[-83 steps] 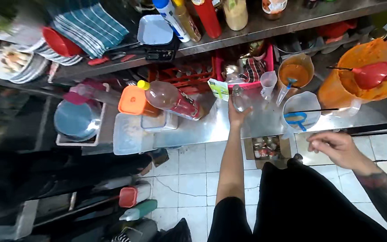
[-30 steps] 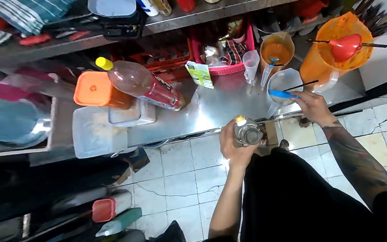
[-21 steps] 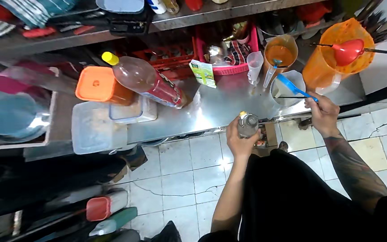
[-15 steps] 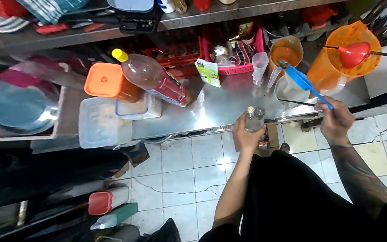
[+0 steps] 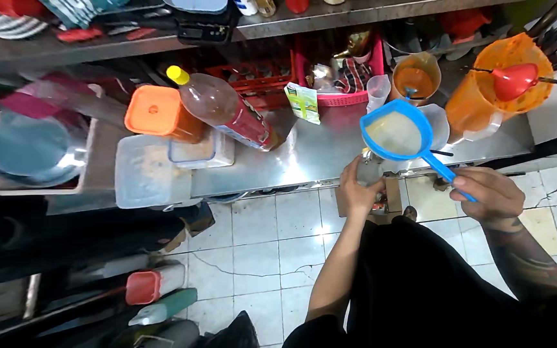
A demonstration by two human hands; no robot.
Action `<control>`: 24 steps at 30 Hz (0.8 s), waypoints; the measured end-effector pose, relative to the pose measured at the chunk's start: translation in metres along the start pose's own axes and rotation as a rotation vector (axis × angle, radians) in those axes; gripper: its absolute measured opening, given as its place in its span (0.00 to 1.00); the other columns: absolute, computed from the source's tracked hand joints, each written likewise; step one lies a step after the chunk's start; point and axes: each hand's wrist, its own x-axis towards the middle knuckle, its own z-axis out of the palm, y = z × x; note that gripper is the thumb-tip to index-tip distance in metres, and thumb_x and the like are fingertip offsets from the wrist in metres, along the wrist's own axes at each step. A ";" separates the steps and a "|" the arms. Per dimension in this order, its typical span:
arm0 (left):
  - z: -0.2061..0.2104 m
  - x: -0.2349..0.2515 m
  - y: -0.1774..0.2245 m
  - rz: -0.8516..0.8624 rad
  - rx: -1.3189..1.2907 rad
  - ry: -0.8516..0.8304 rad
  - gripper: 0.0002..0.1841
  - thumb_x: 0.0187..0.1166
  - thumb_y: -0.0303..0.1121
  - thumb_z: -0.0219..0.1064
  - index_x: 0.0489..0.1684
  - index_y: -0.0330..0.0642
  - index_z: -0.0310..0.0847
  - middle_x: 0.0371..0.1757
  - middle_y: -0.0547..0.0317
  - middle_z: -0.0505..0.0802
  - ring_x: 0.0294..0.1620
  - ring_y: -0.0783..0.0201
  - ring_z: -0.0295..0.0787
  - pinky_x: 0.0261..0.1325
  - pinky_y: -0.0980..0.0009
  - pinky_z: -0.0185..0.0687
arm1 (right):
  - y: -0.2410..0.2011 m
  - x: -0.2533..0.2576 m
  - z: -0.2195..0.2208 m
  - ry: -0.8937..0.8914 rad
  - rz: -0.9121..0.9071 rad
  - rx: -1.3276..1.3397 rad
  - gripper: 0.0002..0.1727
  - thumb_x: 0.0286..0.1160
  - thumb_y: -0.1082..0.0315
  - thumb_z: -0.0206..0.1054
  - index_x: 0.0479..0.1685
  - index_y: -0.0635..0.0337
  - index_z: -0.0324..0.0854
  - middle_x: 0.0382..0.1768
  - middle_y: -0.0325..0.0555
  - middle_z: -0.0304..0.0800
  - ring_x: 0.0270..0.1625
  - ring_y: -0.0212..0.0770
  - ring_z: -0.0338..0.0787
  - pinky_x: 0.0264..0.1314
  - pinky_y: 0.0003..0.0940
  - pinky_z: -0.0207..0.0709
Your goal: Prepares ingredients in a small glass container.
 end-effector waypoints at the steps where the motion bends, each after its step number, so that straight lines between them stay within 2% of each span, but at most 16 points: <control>1: 0.000 0.000 0.001 -0.008 0.000 0.001 0.50 0.46 0.43 0.94 0.80 0.62 0.75 0.75 0.63 0.82 0.73 0.59 0.80 0.67 0.51 0.85 | 0.001 0.000 0.002 -0.038 -0.014 0.001 0.13 0.82 0.71 0.68 0.63 0.58 0.83 0.59 0.49 0.92 0.66 0.45 0.91 0.69 0.41 0.87; 4: 0.000 0.008 -0.003 -0.039 -0.030 0.002 0.46 0.49 0.45 0.93 0.77 0.59 0.77 0.72 0.63 0.84 0.70 0.61 0.82 0.65 0.53 0.86 | 0.001 0.002 0.010 -0.165 -0.034 -0.009 0.16 0.80 0.69 0.71 0.65 0.57 0.84 0.61 0.50 0.92 0.67 0.45 0.90 0.70 0.41 0.85; 7: -0.003 0.027 -0.013 -0.047 -0.025 -0.004 0.45 0.50 0.49 0.92 0.75 0.55 0.78 0.70 0.59 0.87 0.67 0.59 0.86 0.66 0.50 0.88 | 0.001 0.010 0.030 -0.233 0.054 0.039 0.24 0.72 0.64 0.79 0.68 0.58 0.85 0.61 0.50 0.93 0.67 0.44 0.91 0.72 0.39 0.85; 9: -0.008 0.046 -0.011 -0.048 -0.062 -0.001 0.44 0.49 0.44 0.93 0.72 0.48 0.79 0.66 0.52 0.88 0.63 0.54 0.88 0.62 0.48 0.88 | 0.001 0.018 0.039 -0.315 0.190 0.068 0.32 0.71 0.60 0.80 0.75 0.60 0.78 0.64 0.52 0.90 0.69 0.44 0.89 0.74 0.39 0.83; 11: -0.011 0.075 -0.005 -0.083 -0.080 0.028 0.43 0.48 0.42 0.93 0.70 0.41 0.79 0.63 0.48 0.89 0.62 0.56 0.89 0.63 0.53 0.88 | 0.004 0.018 0.040 -0.371 0.301 0.071 0.36 0.73 0.60 0.79 0.81 0.60 0.72 0.64 0.50 0.91 0.69 0.44 0.90 0.74 0.40 0.83; 13: -0.014 0.107 -0.010 -0.070 -0.056 0.056 0.46 0.48 0.44 0.93 0.73 0.39 0.77 0.65 0.46 0.90 0.63 0.56 0.89 0.65 0.53 0.87 | 0.008 0.008 0.035 -0.338 0.374 0.070 0.34 0.76 0.64 0.76 0.83 0.57 0.72 0.51 0.42 0.97 0.56 0.38 0.96 0.62 0.37 0.90; 15: -0.015 0.138 -0.024 -0.011 -0.029 0.079 0.48 0.50 0.45 0.91 0.76 0.38 0.75 0.67 0.46 0.88 0.66 0.57 0.87 0.68 0.54 0.86 | 0.008 -0.005 0.023 -0.282 0.447 0.100 0.27 0.77 0.67 0.74 0.78 0.57 0.79 0.45 0.42 0.99 0.49 0.36 0.97 0.57 0.36 0.91; 16: -0.014 0.153 -0.031 0.023 -0.020 0.092 0.48 0.51 0.44 0.91 0.78 0.37 0.73 0.69 0.45 0.87 0.68 0.56 0.86 0.70 0.55 0.84 | 0.008 -0.013 0.015 -0.260 0.496 0.113 0.23 0.79 0.68 0.72 0.74 0.57 0.83 0.45 0.43 0.99 0.48 0.36 0.97 0.56 0.36 0.91; 19: -0.010 0.191 -0.052 0.076 -0.045 0.120 0.53 0.50 0.43 0.91 0.82 0.34 0.68 0.73 0.42 0.85 0.73 0.57 0.83 0.77 0.58 0.80 | 0.003 -0.044 -0.011 -0.251 0.662 0.120 0.16 0.84 0.69 0.65 0.67 0.57 0.87 0.49 0.43 0.97 0.49 0.36 0.97 0.57 0.38 0.93; 22: -0.003 0.214 -0.065 0.095 -0.118 0.149 0.52 0.48 0.38 0.92 0.81 0.34 0.69 0.71 0.43 0.86 0.71 0.59 0.84 0.75 0.61 0.81 | -0.007 -0.071 -0.034 -0.225 0.859 0.090 0.15 0.87 0.68 0.61 0.64 0.56 0.88 0.52 0.43 0.97 0.52 0.36 0.97 0.60 0.37 0.92; 24: 0.000 0.222 -0.070 0.105 -0.147 0.153 0.51 0.48 0.35 0.91 0.80 0.32 0.68 0.71 0.42 0.86 0.71 0.58 0.84 0.75 0.61 0.81 | -0.013 -0.079 -0.046 -0.207 0.898 0.010 0.17 0.87 0.71 0.57 0.65 0.56 0.89 0.57 0.46 0.95 0.55 0.35 0.95 0.62 0.36 0.89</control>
